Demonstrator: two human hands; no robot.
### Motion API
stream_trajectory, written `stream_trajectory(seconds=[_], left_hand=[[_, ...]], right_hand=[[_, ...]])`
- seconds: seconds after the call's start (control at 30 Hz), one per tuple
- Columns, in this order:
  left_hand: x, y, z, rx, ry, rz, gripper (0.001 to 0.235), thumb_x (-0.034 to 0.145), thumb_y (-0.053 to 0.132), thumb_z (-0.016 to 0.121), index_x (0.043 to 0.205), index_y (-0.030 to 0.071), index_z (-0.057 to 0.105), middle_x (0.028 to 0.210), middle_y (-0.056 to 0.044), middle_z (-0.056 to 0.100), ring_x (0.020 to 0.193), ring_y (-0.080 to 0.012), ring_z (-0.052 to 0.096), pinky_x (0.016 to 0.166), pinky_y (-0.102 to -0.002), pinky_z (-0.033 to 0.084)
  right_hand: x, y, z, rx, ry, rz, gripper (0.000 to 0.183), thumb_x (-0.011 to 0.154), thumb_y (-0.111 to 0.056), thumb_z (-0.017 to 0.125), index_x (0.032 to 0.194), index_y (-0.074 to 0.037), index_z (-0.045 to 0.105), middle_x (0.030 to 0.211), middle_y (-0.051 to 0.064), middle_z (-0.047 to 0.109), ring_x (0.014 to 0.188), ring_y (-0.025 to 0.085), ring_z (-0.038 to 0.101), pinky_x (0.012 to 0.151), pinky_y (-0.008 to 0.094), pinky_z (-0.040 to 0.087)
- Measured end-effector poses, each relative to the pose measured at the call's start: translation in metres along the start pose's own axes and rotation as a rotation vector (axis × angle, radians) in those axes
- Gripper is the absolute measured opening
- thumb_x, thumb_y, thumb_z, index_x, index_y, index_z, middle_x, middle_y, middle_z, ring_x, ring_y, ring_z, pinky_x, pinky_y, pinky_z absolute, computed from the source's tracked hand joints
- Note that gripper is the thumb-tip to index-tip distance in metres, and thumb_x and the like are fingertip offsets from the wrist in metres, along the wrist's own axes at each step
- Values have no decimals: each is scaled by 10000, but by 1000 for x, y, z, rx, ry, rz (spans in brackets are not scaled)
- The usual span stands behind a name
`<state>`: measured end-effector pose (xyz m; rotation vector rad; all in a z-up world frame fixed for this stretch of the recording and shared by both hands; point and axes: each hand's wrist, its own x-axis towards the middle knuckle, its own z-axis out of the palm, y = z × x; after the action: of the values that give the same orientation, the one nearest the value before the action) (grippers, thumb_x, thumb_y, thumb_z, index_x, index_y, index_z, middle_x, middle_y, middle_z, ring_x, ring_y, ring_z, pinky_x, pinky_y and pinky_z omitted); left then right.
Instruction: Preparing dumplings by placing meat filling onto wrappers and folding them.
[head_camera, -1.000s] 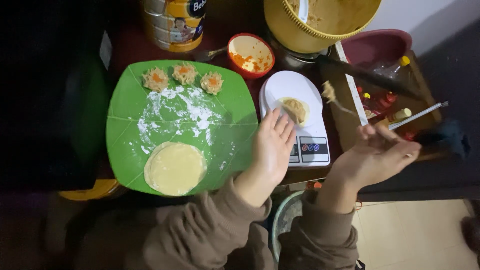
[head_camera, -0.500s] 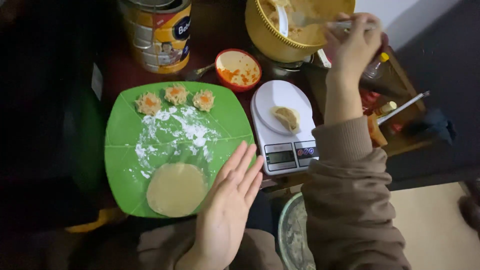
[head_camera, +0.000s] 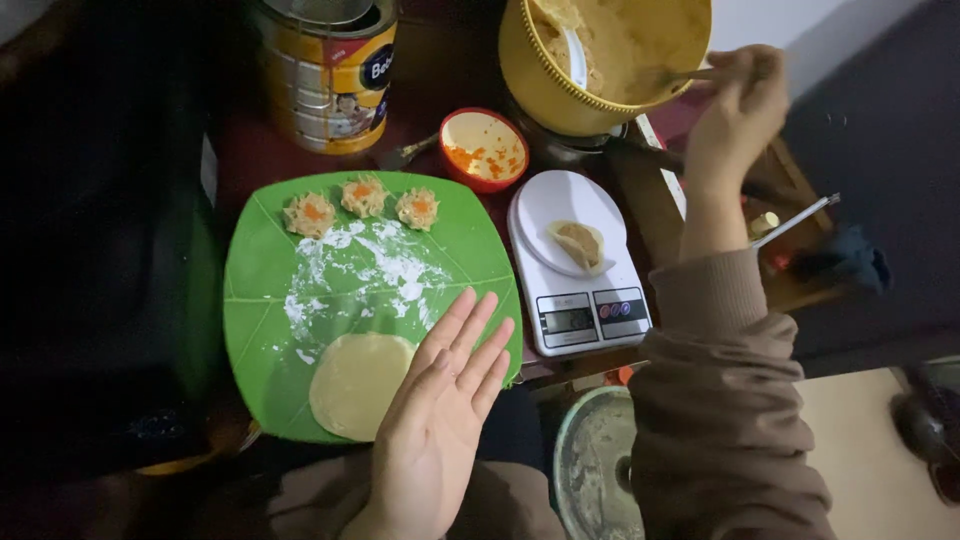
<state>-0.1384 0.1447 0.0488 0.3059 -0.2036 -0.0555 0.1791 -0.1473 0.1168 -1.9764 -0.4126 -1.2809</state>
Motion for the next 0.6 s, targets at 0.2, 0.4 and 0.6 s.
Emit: stream_trajectory(seconds=[0.2, 0.4, 0.6], left_hand=[[-3, 1, 2, 34, -4, -12, 588, 1114, 253, 447, 1619, 16, 260, 1679, -244, 238, 1517, -393, 315, 1217, -477, 270], [-7, 1, 8, -23, 12, 10, 591, 1092, 234, 519, 1602, 14, 316, 1658, -251, 297, 1492, -379, 370, 1204, -464, 299], [-13, 4, 15, 50, 2, 8, 574, 1117, 253, 459, 1606, 0, 295, 1663, -261, 266, 1502, -403, 342, 1212, -489, 289]], right_hand=[[6, -32, -25, 196, 85, -62, 184, 1100, -177, 476, 1057, -25, 571, 978, 161, 755, 702, 215, 668, 652, 329, 600], [4, -30, -15, 241, 138, -72, 166, 1088, -181, 492, 1048, -40, 570, 977, 173, 761, 688, 222, 686, 609, 315, 617], [-13, -58, 17, 139, 32, 42, 187, 1059, -220, 507, 1039, -92, 642, 945, 77, 728, 718, 174, 700, 635, 288, 587]])
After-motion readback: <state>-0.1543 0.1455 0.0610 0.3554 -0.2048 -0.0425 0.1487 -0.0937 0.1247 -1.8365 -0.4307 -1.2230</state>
